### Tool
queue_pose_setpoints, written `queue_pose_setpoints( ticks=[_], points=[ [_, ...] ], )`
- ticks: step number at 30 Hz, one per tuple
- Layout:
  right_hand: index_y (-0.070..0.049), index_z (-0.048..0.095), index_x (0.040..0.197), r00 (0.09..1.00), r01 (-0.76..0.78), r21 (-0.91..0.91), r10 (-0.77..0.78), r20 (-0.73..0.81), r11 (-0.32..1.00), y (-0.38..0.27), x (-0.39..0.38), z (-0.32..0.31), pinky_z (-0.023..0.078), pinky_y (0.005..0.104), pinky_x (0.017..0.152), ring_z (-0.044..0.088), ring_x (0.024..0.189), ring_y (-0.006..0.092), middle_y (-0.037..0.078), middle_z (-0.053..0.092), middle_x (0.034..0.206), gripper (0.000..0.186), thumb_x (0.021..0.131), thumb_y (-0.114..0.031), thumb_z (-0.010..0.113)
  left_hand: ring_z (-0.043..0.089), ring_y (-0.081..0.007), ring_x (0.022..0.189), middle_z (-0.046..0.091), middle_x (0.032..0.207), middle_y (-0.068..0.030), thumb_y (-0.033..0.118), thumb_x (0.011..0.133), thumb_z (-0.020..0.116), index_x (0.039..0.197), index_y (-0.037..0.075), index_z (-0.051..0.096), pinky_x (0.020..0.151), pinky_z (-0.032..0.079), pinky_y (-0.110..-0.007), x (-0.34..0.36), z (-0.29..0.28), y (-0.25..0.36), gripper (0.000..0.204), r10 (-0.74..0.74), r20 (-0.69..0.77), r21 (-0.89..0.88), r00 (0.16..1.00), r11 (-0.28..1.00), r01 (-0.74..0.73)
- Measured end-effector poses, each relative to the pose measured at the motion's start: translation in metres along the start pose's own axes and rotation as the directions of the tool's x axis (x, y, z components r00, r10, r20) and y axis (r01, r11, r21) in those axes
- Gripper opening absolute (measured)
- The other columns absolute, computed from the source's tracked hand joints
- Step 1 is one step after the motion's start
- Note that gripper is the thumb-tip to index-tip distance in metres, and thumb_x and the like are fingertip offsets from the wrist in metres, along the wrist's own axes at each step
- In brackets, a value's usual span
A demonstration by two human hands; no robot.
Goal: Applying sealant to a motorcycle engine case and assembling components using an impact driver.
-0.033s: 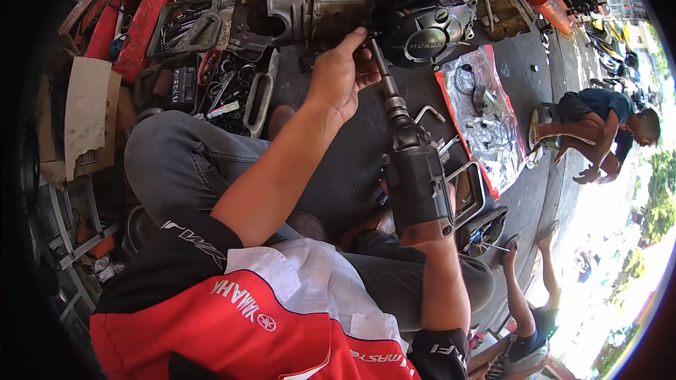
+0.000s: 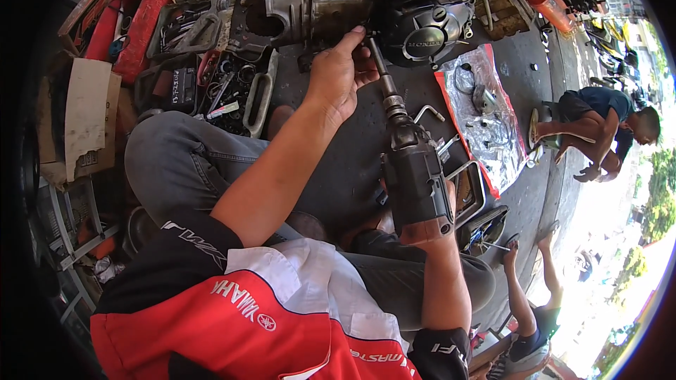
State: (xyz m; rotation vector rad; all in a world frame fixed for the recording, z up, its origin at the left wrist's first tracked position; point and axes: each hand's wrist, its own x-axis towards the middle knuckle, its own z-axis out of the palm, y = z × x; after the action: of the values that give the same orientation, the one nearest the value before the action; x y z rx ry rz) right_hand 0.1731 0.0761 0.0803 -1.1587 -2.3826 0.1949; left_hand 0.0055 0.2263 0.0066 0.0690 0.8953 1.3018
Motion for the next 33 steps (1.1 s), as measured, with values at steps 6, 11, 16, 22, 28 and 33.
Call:
queue_pose_setpoints(
  ticks=[6,11,16,22,28,33],
  points=[
    [-0.004,0.065,0.119,0.952,-0.304,0.187,0.291,0.095,0.934,-0.004,-0.014,-0.001,0.056,0.0347,0.083,0.071,0.096,0.0190,0.007,0.073,0.103,0.028,0.093,-0.008,0.073,0.064,-0.0166,0.064,0.063,0.083,-0.0043,0.031,0.093,0.074,0.096,0.004,0.063,0.059,0.054,-0.033,0.000,-0.001,-0.003,0.029,0.001,-0.032,-0.005,0.999,1.000,-0.001],
    [-0.005,0.065,0.118,0.956,-0.287,0.164,0.270,0.115,0.944,0.005,-0.017,0.003,0.055,0.0341,0.080,0.070,0.094,0.0179,0.006,0.073,0.102,0.027,0.093,-0.010,0.074,0.064,-0.0166,0.064,0.063,0.083,-0.0042,0.031,0.094,0.073,0.097,0.004,0.063,0.059,0.054,-0.032,0.001,0.000,-0.006,0.029,0.001,-0.038,-0.016,0.999,1.000,-0.002],
    [-0.006,0.066,0.117,0.892,-0.450,0.274,0.437,0.111,0.850,0.004,-0.019,0.005,0.055,0.0340,0.078,0.070,0.092,0.0168,0.006,0.073,0.101,0.025,0.094,-0.012,0.074,0.064,-0.0166,0.064,0.063,0.082,-0.0036,0.031,0.095,0.072,0.097,0.004,0.063,0.059,0.054,-0.033,0.002,0.001,-0.009,0.028,-0.006,-0.050,-0.026,0.999,1.000,0.005],
    [-0.009,0.068,0.123,0.964,-0.252,0.242,0.222,0.144,0.937,0.017,-0.006,0.002,0.052,0.0410,0.092,0.066,0.109,0.0322,0.012,0.070,0.116,0.032,0.092,-0.015,0.074,0.063,-0.0155,0.063,0.064,0.081,-0.0034,0.034,0.095,0.071,0.096,0.005,0.064,0.060,0.053,-0.033,0.003,-0.002,-0.009,0.029,0.004,-0.040,-0.003,0.999,1.000,-0.004],
    [-0.002,0.070,0.110,0.947,-0.271,0.152,0.235,0.221,0.951,0.039,-0.019,0.001,0.056,0.0374,0.081,0.071,0.090,0.0363,0.017,0.070,0.104,0.059,0.057,-0.027,0.078,0.062,-0.0175,0.068,0.063,0.080,-0.0060,0.044,0.101,0.059,0.092,0.008,0.061,0.064,0.054,-0.032,-0.037,0.005,-0.035,0.037,-0.098,0.144,-0.018,0.985,0.995,0.101],
    [-0.001,0.063,0.118,0.846,-0.533,0.426,0.458,0.273,0.731,0.018,-0.017,-0.008,0.054,0.0371,0.076,0.065,0.080,0.0439,0.019,0.068,0.083,0.071,0.055,-0.028,0.081,0.061,-0.0183,0.066,0.059,0.077,-0.0065,0.043,0.101,0.059,0.093,0.007,0.057,0.063,0.054,-0.032,-0.059,-0.002,-0.050,0.037,-0.059,0.263,-0.035,0.963,0.997,0.070]
  ],
)
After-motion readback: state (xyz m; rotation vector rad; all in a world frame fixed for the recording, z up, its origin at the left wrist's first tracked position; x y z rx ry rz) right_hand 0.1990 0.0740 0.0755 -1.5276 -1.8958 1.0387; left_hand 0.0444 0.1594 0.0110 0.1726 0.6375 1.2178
